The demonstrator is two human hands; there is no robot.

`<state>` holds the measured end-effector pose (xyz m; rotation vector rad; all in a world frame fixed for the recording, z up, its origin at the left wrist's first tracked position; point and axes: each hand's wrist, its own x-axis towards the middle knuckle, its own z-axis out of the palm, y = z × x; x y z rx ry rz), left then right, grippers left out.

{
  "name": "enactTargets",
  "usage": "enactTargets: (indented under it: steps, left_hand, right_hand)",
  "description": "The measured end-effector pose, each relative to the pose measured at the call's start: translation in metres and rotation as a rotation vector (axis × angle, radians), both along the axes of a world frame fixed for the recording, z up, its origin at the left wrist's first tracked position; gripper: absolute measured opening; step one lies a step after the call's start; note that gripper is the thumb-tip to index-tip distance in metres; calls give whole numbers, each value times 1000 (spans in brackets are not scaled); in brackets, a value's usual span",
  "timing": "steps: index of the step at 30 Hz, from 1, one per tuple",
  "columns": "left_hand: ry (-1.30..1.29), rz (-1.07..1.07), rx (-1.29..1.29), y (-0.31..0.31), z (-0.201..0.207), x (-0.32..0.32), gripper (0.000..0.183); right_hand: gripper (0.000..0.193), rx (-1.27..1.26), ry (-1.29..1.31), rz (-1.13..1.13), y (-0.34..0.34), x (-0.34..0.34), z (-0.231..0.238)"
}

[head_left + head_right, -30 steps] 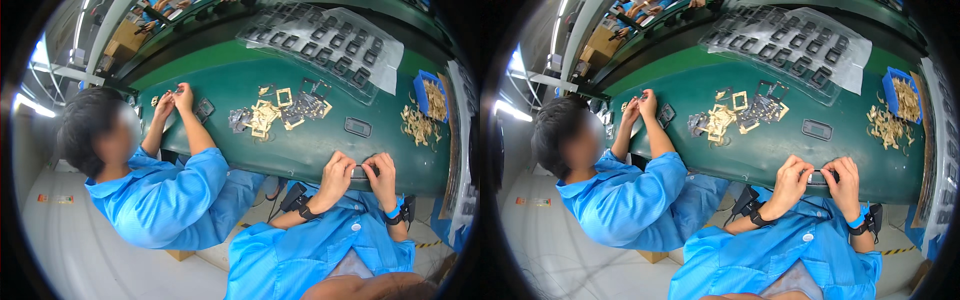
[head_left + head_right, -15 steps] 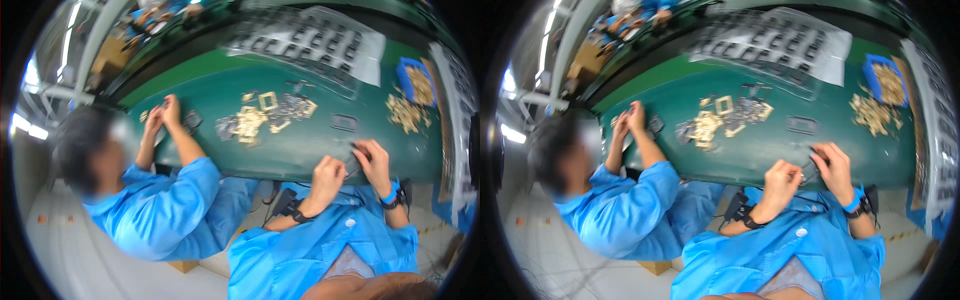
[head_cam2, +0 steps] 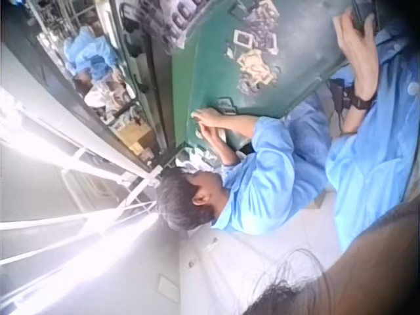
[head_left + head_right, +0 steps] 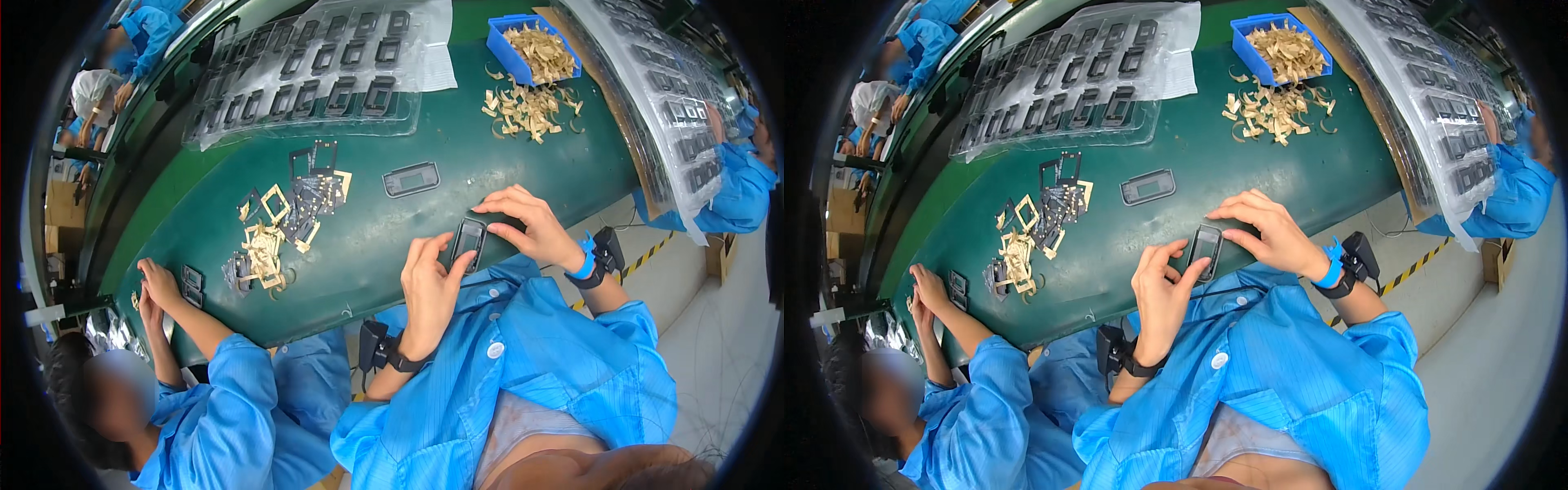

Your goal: Assembling small electronic components by placing frames onto housing parts at a factory workstation.

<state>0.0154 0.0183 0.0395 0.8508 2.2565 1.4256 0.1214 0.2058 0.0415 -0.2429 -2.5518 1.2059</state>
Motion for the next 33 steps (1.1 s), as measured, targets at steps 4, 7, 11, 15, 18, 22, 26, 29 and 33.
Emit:
enactTargets:
  steps: [4,7,11,15,18,22,26,29,33]
  left_hand:
    - [153,-33,-72,0,-10,-3,44]
    - [160,-74,-82,-2,-8,-5,44]
    - [49,-77,42,-13,-5,-14,39]
    - [187,415,121,-70,18,-62,32]
    - [435,840,-30,-141,29,-90,26]
    - [377,1005,-53,-178,20,-92,22]
    - [261,734,77,-140,9,-65,15]
    - [180,256,72,-85,2,-39,25]
    - [49,-76,95,-20,-15,-8,42]
  right_hand:
    - [37,10,-60,188,2,-16,7]
    - [40,73,-77,210,-1,-18,3]
    - [39,46,-48,128,-11,-18,-1]
    - [38,-16,-79,79,-11,-13,0]
    - [37,-58,-96,85,-11,-15,1]
    - [37,-55,-98,10,-11,-9,-10]
    - [37,-42,-74,-5,-15,-13,-11]
    - [36,-26,-49,55,-19,-19,-6]
    - [32,-10,-91,48,-20,-15,-9]
